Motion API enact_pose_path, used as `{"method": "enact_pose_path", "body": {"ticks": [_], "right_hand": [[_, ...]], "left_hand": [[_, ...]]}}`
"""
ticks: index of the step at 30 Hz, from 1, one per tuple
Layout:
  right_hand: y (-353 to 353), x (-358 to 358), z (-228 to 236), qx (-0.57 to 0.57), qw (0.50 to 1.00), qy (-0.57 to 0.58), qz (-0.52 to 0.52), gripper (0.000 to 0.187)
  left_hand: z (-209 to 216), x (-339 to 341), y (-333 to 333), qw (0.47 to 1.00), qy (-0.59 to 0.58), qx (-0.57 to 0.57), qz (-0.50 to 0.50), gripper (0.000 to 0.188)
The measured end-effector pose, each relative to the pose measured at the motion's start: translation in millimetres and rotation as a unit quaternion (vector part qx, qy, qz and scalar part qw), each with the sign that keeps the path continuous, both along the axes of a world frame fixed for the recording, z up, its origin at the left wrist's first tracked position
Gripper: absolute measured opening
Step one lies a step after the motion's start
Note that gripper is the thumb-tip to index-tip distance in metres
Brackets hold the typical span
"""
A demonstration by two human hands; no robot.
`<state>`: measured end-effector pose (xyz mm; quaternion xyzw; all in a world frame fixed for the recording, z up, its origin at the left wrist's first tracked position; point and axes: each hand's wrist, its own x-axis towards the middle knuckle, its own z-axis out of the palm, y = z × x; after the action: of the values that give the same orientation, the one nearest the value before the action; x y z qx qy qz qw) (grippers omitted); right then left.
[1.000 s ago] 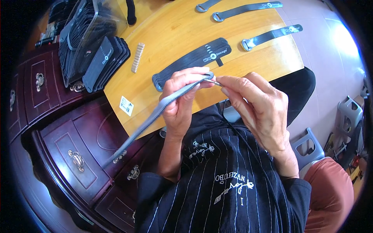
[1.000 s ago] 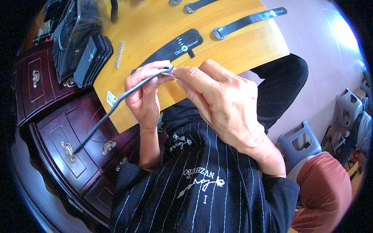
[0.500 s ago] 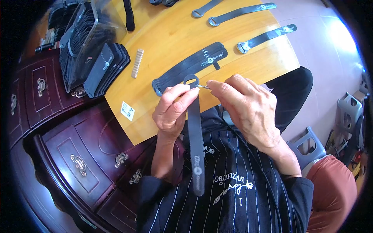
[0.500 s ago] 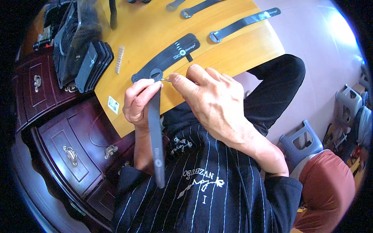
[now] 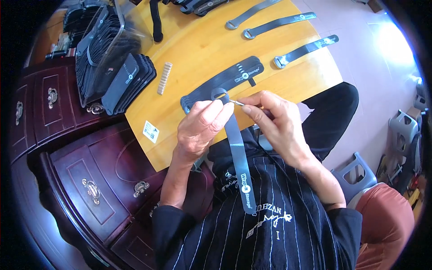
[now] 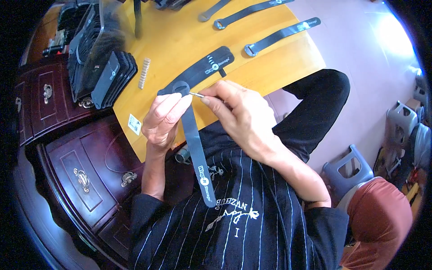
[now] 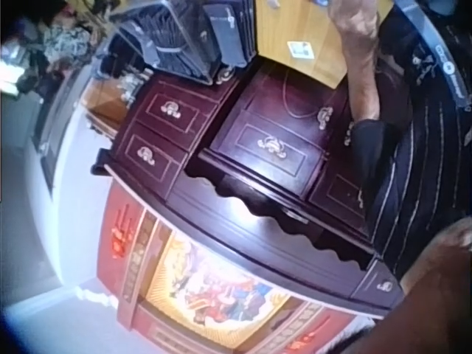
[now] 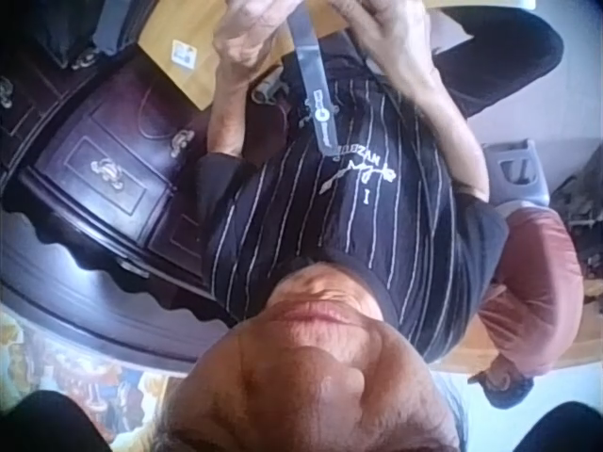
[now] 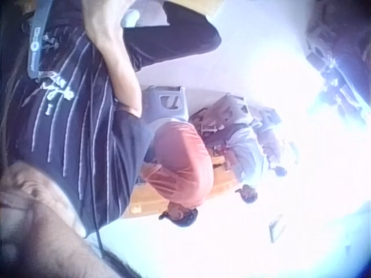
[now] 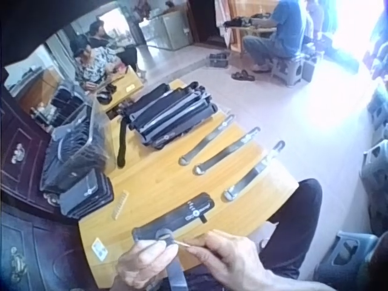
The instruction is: Assembling small metal components or pins into silicone wrist straps using a metal tool.
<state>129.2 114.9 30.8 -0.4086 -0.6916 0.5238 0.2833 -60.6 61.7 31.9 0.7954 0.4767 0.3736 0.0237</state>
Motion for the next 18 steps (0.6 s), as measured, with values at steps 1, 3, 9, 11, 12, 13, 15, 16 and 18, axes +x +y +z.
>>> {"method": "enact_pose_path", "body": {"ticks": [1,3,9,11,12,13,15,16,18], "right_hand": [[-1.3,0.4,-2.5,-0.144,0.988,0.049,0.009,0.019],[-2.4,-2.6,-2.1,0.043,0.999,-0.001,-0.001,0.018],[0.1,-5.2,-4.4,0.268,0.959,-0.092,-0.003,0.019],[0.4,-7.1,-2.8,-0.061,0.998,0.036,0.002,0.020],[-0.3,-9.1,-3.1,-0.061,0.997,0.037,0.001,0.020],[-1.5,-11.0,-3.8,0.056,0.998,0.011,-0.019,0.019],[-1.1,-10.3,-3.3,0.237,0.968,-0.079,-0.028,0.018],[0.2,-8.8,-3.3,0.238,0.968,-0.079,-0.029,0.018],[3.6,-7.0,-6.5,0.323,0.932,-0.162,-0.014,0.018]], "left_hand": [[-0.5,-0.5,-0.5,1.000,0.004,0.013,-0.004,0.032],[-0.2,0.2,-1.1,1.000,0.009,0.026,-0.010,0.032],[3.6,0.8,1.2,1.000,0.021,0.002,-0.014,0.032],[6.6,1.0,3.4,1.000,-0.002,0.009,-0.010,0.033],[6.3,-0.3,4.4,1.000,-0.001,0.009,-0.011,0.033],[5.4,-1.9,5.3,1.000,0.002,0.004,-0.015,0.034],[4.7,-1.3,5.6,1.000,0.006,0.001,-0.020,0.034],[4.7,2.8,4.5,0.999,-0.005,-0.010,-0.030,0.033],[2.9,5.7,2.9,0.999,-0.015,-0.020,-0.040,0.032]]}}
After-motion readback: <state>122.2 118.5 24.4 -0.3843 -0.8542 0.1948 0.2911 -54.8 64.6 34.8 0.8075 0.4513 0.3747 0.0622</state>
